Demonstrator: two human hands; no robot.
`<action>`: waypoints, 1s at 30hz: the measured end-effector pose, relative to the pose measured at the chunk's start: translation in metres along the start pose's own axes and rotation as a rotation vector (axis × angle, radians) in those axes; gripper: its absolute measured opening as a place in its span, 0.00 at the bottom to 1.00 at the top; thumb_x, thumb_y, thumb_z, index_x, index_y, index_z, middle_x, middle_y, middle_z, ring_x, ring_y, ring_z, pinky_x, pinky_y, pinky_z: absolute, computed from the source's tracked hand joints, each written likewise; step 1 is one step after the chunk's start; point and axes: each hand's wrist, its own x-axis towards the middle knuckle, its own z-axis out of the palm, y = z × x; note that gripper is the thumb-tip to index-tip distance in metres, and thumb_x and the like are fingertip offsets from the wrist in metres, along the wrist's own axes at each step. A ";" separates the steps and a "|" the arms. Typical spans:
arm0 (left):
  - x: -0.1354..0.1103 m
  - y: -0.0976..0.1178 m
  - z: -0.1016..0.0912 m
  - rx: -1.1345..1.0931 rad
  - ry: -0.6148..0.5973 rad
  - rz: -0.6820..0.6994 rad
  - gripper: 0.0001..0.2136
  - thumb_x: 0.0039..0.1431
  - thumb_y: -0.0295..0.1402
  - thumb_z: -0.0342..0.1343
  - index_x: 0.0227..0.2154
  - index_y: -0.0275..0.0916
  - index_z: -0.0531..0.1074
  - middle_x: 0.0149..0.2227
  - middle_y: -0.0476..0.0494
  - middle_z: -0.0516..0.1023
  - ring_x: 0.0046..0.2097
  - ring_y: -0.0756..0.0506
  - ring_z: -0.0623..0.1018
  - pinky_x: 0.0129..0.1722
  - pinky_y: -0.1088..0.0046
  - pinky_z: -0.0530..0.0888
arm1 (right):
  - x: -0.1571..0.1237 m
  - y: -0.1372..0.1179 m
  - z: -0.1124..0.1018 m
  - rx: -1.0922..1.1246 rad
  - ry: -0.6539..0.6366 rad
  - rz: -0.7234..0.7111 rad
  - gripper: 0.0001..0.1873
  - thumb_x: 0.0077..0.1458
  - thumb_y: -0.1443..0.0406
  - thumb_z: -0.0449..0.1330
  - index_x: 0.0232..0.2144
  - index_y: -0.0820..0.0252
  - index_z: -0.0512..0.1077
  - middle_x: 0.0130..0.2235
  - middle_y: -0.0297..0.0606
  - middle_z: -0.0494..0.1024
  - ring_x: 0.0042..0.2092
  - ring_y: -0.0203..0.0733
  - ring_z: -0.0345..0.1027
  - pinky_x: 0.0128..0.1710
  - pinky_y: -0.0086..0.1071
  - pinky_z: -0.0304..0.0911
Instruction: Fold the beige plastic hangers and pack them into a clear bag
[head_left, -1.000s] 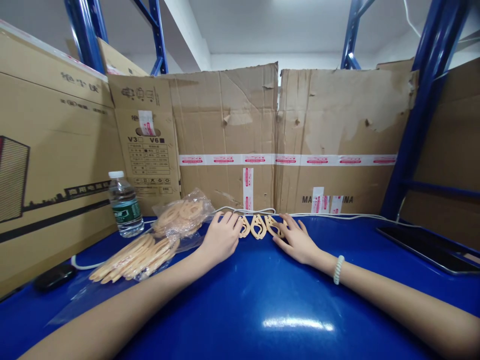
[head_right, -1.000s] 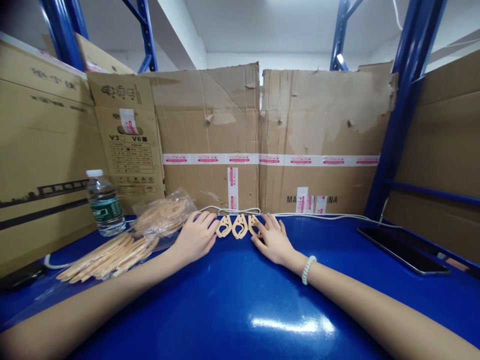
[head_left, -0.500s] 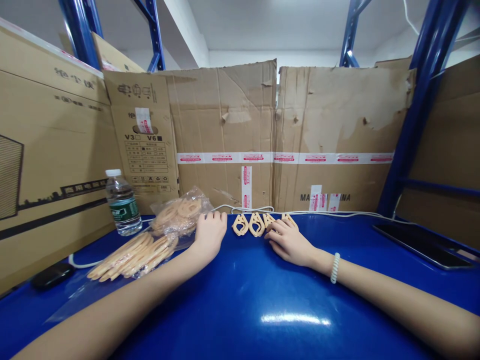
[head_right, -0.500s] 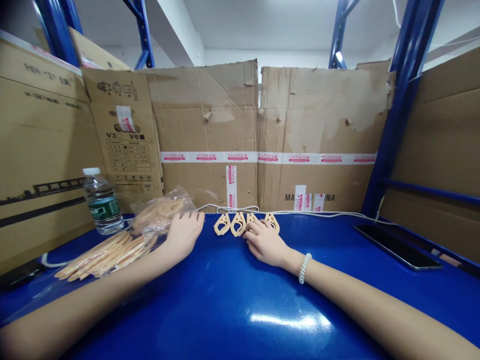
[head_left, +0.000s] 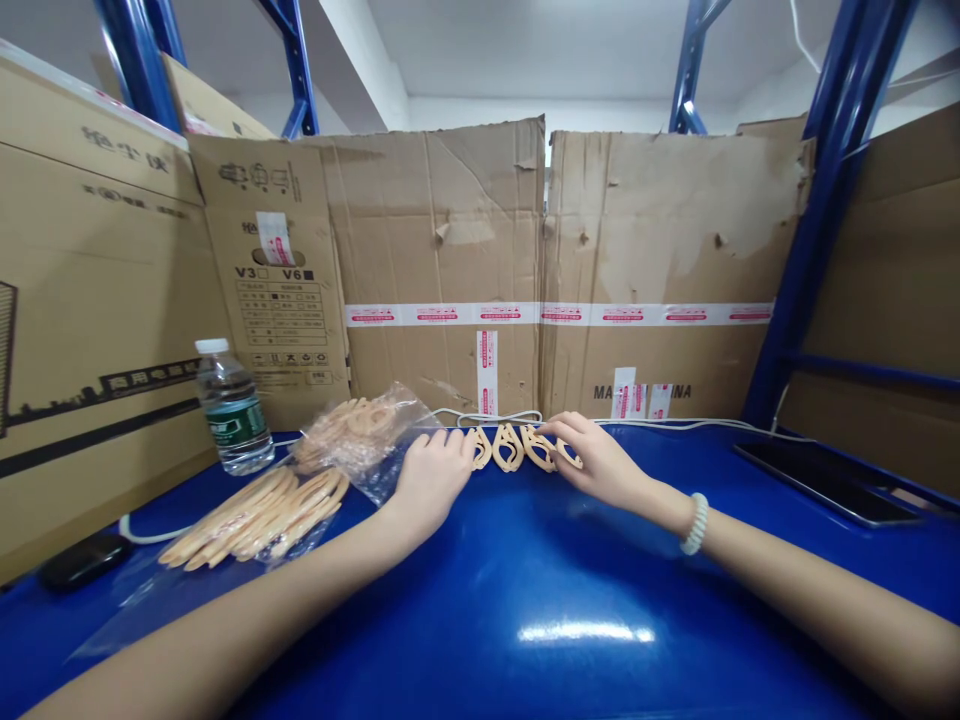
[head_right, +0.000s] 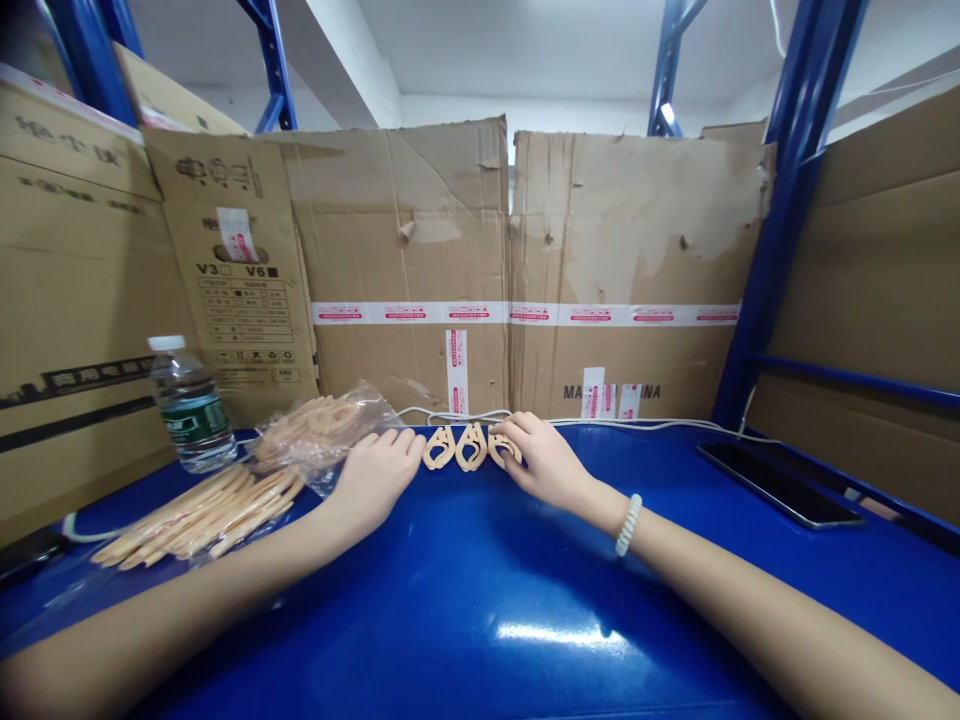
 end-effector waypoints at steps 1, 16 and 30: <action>-0.002 0.004 -0.002 0.001 0.081 0.068 0.08 0.57 0.19 0.49 0.36 0.32 0.71 0.34 0.37 0.76 0.37 0.40 0.76 0.31 0.67 0.69 | 0.001 -0.003 -0.002 0.045 -0.002 0.014 0.17 0.58 0.69 0.52 0.50 0.57 0.64 0.46 0.45 0.70 0.48 0.47 0.64 0.48 0.44 0.63; -0.022 0.025 -0.028 -0.490 0.761 0.524 0.08 0.57 0.26 0.54 0.40 0.37 0.69 0.36 0.43 0.78 0.35 0.46 0.77 0.34 0.68 0.73 | -0.002 -0.037 -0.018 0.107 0.205 -0.199 0.11 0.61 0.69 0.50 0.39 0.57 0.72 0.37 0.41 0.75 0.38 0.40 0.68 0.37 0.34 0.66; -0.013 0.020 -0.019 -0.928 0.507 -0.023 0.24 0.52 0.30 0.59 0.52 0.40 0.61 0.51 0.40 0.70 0.53 0.41 0.71 0.53 0.60 0.69 | -0.003 -0.003 -0.053 0.117 0.388 -0.060 0.07 0.58 0.68 0.55 0.34 0.55 0.73 0.32 0.36 0.76 0.35 0.42 0.67 0.36 0.37 0.63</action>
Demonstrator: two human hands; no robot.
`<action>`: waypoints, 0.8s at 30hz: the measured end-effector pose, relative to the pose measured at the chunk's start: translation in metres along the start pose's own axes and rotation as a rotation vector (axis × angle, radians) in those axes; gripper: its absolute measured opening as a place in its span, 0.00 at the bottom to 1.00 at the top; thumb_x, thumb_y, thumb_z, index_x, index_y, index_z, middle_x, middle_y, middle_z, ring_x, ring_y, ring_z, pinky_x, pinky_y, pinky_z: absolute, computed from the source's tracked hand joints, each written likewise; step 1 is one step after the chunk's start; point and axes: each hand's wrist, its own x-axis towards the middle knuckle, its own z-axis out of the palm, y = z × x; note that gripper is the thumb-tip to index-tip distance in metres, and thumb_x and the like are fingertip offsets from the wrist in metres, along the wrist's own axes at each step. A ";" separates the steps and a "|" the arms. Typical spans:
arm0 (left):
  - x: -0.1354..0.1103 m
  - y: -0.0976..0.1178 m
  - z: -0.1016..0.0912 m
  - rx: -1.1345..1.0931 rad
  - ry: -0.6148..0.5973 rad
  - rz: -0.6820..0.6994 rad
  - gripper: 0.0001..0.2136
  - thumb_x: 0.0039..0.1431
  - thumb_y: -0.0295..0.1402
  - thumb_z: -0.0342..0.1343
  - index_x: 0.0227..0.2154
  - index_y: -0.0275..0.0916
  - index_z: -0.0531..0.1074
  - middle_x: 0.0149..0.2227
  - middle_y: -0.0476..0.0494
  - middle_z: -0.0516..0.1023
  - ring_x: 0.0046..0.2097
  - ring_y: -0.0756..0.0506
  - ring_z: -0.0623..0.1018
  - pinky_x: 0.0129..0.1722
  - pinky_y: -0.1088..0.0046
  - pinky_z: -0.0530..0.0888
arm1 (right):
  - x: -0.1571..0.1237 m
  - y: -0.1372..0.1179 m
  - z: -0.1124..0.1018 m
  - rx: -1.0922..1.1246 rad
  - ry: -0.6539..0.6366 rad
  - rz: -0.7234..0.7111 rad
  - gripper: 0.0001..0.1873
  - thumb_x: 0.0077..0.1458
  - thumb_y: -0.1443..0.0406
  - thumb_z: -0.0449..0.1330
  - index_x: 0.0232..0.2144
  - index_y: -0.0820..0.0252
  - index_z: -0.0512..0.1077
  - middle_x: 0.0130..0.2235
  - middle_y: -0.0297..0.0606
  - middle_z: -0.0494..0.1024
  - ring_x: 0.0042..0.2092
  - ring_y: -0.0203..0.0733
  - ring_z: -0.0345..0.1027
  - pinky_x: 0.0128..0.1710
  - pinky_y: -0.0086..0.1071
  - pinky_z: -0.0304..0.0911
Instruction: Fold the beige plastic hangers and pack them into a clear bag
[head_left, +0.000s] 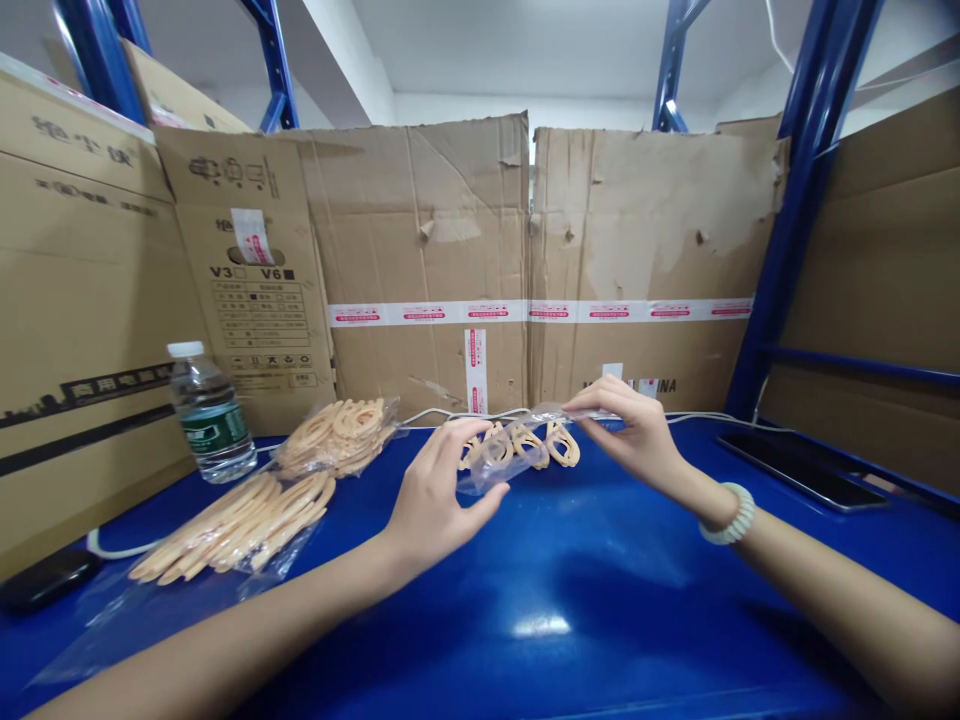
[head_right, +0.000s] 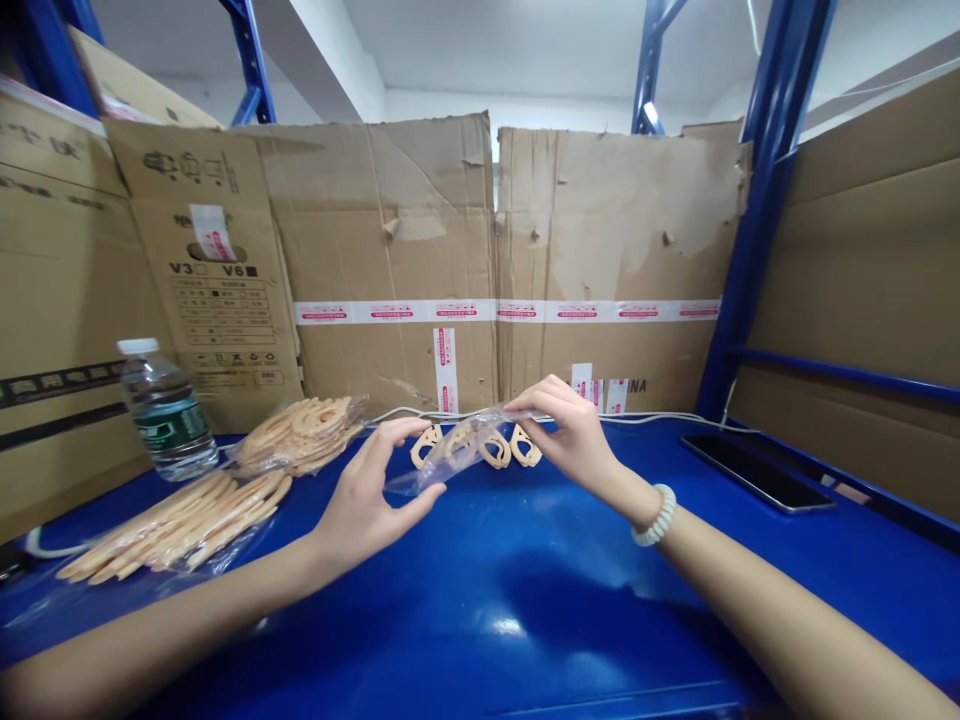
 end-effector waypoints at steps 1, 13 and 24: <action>0.001 -0.005 0.001 -0.021 0.008 -0.035 0.21 0.52 0.30 0.59 0.49 0.40 0.63 0.47 0.41 0.73 0.49 0.43 0.73 0.50 0.62 0.71 | 0.000 0.002 0.000 0.006 -0.003 0.009 0.06 0.58 0.68 0.55 0.34 0.55 0.73 0.32 0.36 0.76 0.35 0.42 0.67 0.36 0.38 0.62; 0.017 -0.018 -0.010 -0.170 0.221 -0.207 0.06 0.56 0.30 0.57 0.37 0.39 0.70 0.32 0.48 0.76 0.36 0.48 0.77 0.39 0.69 0.74 | 0.004 0.003 -0.005 0.089 0.053 0.149 0.03 0.54 0.65 0.61 0.33 0.54 0.75 0.33 0.35 0.77 0.37 0.42 0.68 0.38 0.39 0.65; 0.019 -0.016 -0.015 -0.369 0.319 -0.216 0.09 0.56 0.30 0.58 0.39 0.40 0.68 0.32 0.49 0.73 0.35 0.49 0.77 0.39 0.71 0.76 | 0.004 -0.010 0.001 0.248 0.226 0.296 0.07 0.52 0.62 0.63 0.29 0.60 0.73 0.29 0.36 0.76 0.32 0.38 0.70 0.33 0.35 0.70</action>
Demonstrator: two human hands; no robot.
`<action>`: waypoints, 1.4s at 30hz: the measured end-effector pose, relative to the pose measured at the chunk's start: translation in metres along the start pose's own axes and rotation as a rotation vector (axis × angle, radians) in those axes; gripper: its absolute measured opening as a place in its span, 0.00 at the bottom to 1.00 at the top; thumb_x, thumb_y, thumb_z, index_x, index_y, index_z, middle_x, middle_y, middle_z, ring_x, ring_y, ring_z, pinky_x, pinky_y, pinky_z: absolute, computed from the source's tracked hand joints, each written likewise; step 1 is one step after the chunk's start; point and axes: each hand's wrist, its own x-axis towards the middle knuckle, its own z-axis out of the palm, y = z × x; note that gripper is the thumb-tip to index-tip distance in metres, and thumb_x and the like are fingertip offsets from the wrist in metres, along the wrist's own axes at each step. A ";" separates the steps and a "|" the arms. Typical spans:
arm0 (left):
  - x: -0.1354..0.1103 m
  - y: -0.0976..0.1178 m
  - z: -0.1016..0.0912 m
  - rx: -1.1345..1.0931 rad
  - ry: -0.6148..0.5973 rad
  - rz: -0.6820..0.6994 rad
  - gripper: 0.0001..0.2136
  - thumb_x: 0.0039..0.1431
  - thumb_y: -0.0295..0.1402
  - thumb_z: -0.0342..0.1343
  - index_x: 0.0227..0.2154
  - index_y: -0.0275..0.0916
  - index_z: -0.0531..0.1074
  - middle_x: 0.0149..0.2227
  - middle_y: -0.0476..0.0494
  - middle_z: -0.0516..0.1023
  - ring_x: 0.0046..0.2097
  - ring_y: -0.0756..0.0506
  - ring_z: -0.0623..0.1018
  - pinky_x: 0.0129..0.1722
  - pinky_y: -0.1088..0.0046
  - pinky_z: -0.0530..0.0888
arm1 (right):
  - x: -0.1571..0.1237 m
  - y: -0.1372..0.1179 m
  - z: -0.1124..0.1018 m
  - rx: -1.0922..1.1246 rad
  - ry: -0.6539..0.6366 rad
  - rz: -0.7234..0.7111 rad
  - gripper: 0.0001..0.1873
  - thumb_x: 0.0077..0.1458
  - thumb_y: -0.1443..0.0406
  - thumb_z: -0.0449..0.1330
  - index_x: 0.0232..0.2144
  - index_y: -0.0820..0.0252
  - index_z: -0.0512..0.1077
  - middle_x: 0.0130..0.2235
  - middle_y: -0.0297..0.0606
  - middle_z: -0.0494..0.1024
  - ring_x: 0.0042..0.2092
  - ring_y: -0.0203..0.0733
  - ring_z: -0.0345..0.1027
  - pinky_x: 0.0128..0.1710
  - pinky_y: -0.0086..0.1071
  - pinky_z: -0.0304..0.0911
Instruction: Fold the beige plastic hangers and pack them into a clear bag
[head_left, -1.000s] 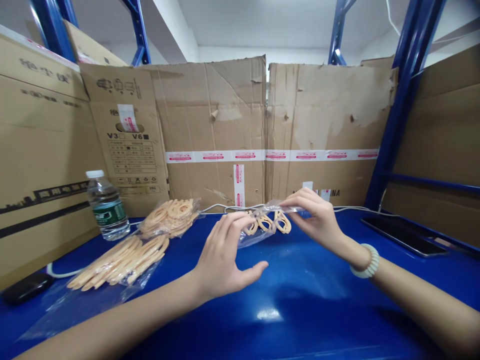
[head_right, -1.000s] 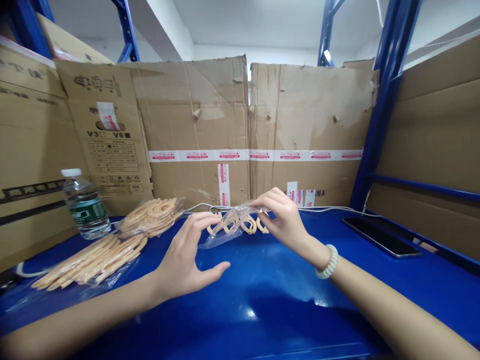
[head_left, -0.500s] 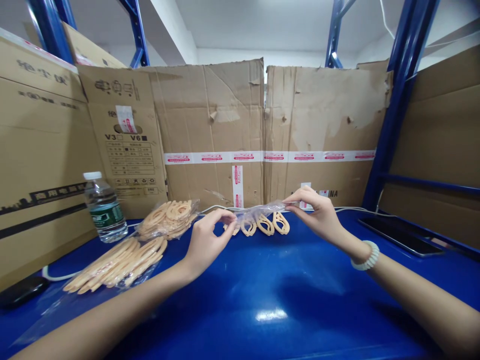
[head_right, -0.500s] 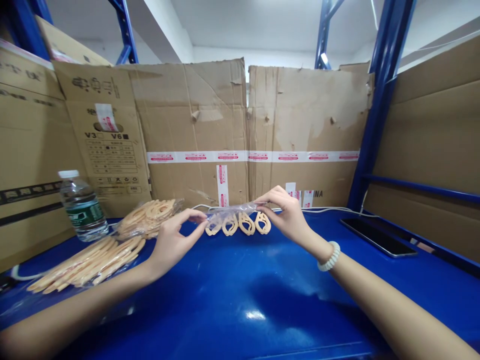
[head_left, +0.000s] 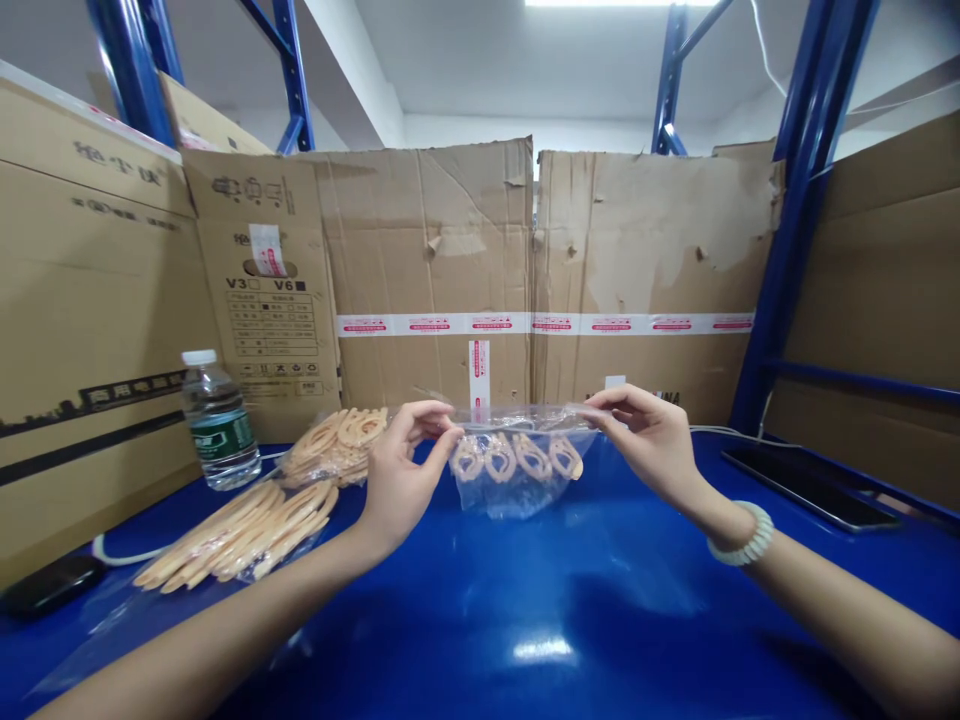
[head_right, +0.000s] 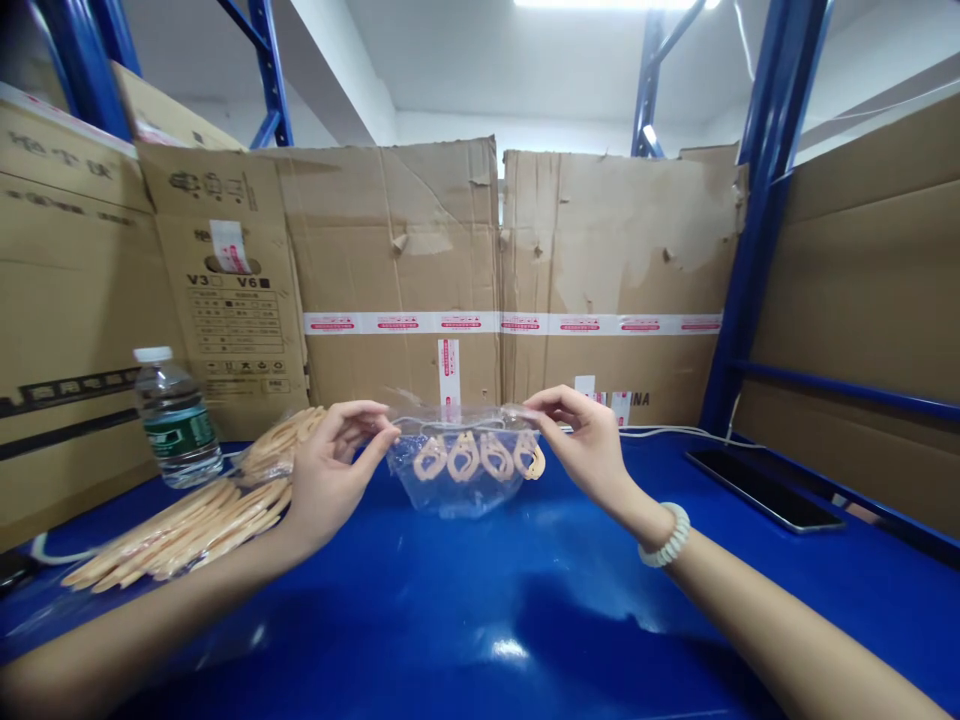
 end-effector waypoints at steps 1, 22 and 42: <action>0.000 -0.001 0.000 0.007 0.002 0.011 0.08 0.56 0.30 0.57 0.40 0.40 0.68 0.32 0.49 0.73 0.35 0.49 0.76 0.40 0.70 0.76 | 0.000 -0.001 0.000 -0.004 0.004 -0.005 0.07 0.52 0.62 0.62 0.28 0.60 0.73 0.28 0.36 0.76 0.31 0.38 0.70 0.33 0.34 0.70; 0.004 0.017 -0.016 -0.058 -0.743 0.430 0.03 0.49 0.32 0.51 0.25 0.40 0.64 0.35 0.41 0.74 0.35 0.44 0.73 0.36 0.65 0.72 | 0.011 0.008 -0.020 0.418 -0.369 -0.037 0.10 0.44 0.64 0.48 0.23 0.58 0.68 0.25 0.42 0.72 0.30 0.47 0.65 0.31 0.42 0.62; -0.054 0.007 0.021 0.175 -0.951 0.088 0.13 0.45 0.32 0.57 0.32 0.40 0.59 0.38 0.46 0.69 0.40 0.44 0.68 0.43 0.63 0.67 | -0.048 0.013 0.025 -0.321 -1.303 0.045 0.37 0.62 0.50 0.46 0.65 0.64 0.44 0.67 0.48 0.40 0.67 0.51 0.31 0.65 0.47 0.35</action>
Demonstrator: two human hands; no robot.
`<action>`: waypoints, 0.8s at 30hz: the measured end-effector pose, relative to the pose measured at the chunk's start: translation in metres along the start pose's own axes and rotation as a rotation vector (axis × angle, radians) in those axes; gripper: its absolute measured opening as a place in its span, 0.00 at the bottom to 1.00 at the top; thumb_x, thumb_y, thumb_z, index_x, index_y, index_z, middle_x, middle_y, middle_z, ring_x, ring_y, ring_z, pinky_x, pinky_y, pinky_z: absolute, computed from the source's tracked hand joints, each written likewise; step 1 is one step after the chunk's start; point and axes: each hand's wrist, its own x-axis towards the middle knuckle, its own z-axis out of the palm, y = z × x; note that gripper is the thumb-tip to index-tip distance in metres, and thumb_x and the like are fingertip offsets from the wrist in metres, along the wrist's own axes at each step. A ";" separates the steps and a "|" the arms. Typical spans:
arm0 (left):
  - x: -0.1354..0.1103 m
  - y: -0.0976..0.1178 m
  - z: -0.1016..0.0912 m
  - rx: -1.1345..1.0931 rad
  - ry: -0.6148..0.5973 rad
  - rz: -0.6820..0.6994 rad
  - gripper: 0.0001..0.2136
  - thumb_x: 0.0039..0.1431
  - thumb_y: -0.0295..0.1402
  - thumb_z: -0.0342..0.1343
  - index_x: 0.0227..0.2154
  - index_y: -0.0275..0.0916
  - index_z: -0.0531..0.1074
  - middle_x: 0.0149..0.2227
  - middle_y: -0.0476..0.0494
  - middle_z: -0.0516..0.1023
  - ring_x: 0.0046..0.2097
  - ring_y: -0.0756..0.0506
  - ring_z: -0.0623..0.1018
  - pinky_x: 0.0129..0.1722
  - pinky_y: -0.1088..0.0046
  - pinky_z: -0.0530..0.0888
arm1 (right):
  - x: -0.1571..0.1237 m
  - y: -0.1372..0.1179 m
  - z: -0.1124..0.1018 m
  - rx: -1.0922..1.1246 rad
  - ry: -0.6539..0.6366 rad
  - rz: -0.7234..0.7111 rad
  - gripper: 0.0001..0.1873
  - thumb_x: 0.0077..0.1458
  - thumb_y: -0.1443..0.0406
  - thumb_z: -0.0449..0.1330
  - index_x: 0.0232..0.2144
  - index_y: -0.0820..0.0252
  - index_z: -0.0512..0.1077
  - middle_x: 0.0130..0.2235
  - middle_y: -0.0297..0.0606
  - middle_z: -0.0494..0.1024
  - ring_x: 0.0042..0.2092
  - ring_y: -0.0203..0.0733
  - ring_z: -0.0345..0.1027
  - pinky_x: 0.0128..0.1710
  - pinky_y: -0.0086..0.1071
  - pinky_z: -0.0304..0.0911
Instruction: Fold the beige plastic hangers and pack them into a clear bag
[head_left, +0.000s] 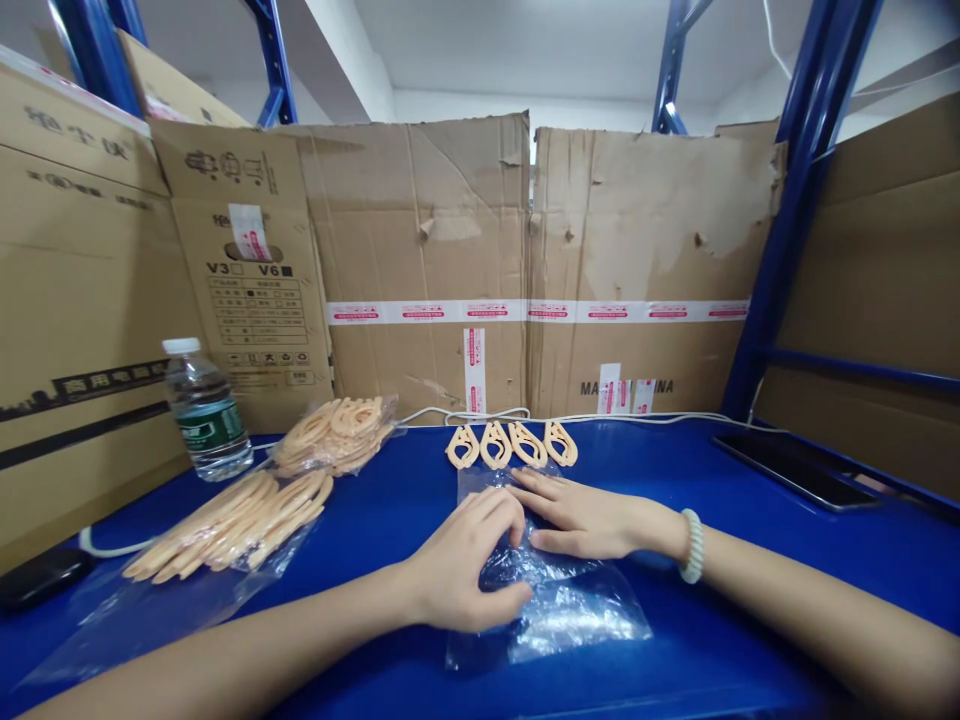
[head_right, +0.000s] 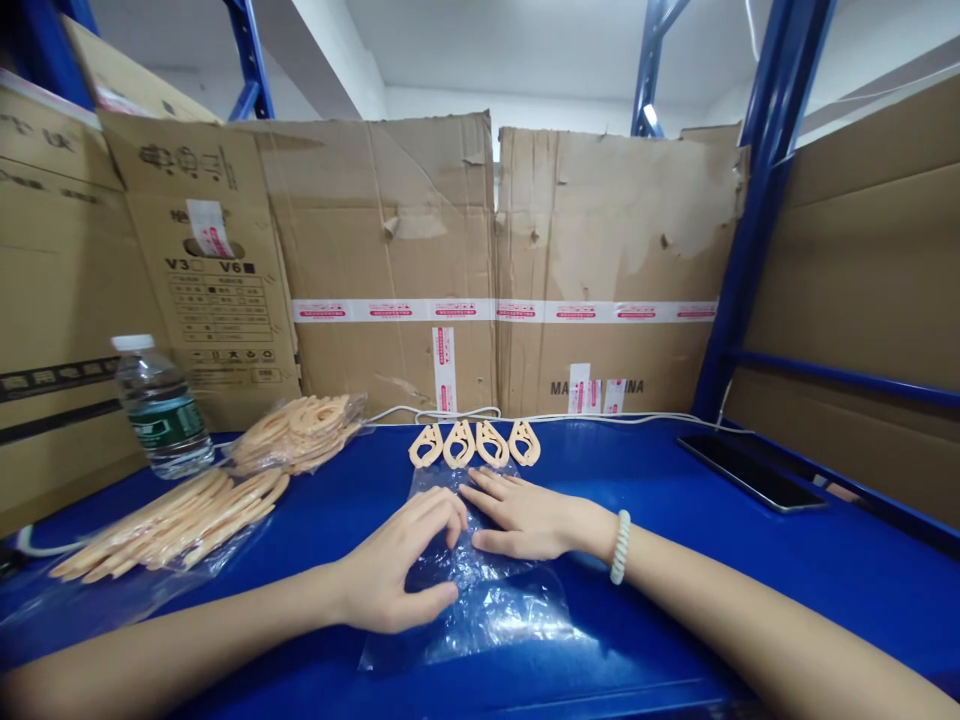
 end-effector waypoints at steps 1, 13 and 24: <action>0.000 -0.001 0.001 0.004 -0.010 0.001 0.13 0.45 0.32 0.57 0.31 0.40 0.59 0.38 0.46 0.68 0.40 0.44 0.67 0.43 0.64 0.67 | 0.000 0.000 0.000 0.008 -0.019 0.005 0.37 0.62 0.49 0.46 0.65 0.63 0.44 0.67 0.47 0.38 0.67 0.51 0.30 0.65 0.47 0.35; -0.007 0.003 -0.003 0.142 -0.147 -0.008 0.31 0.51 0.45 0.57 0.57 0.43 0.57 0.63 0.38 0.56 0.64 0.33 0.55 0.62 0.46 0.50 | 0.013 0.039 -0.010 -0.136 0.560 0.125 0.11 0.58 0.70 0.52 0.38 0.62 0.74 0.36 0.43 0.76 0.40 0.42 0.68 0.40 0.35 0.62; -0.008 0.008 -0.005 0.164 -0.309 -0.002 0.36 0.55 0.53 0.51 0.64 0.48 0.48 0.67 0.41 0.47 0.67 0.31 0.45 0.60 0.39 0.45 | 0.017 0.061 -0.003 0.156 0.525 0.451 0.13 0.52 0.59 0.58 0.23 0.63 0.74 0.25 0.37 0.76 0.27 0.38 0.65 0.26 0.29 0.54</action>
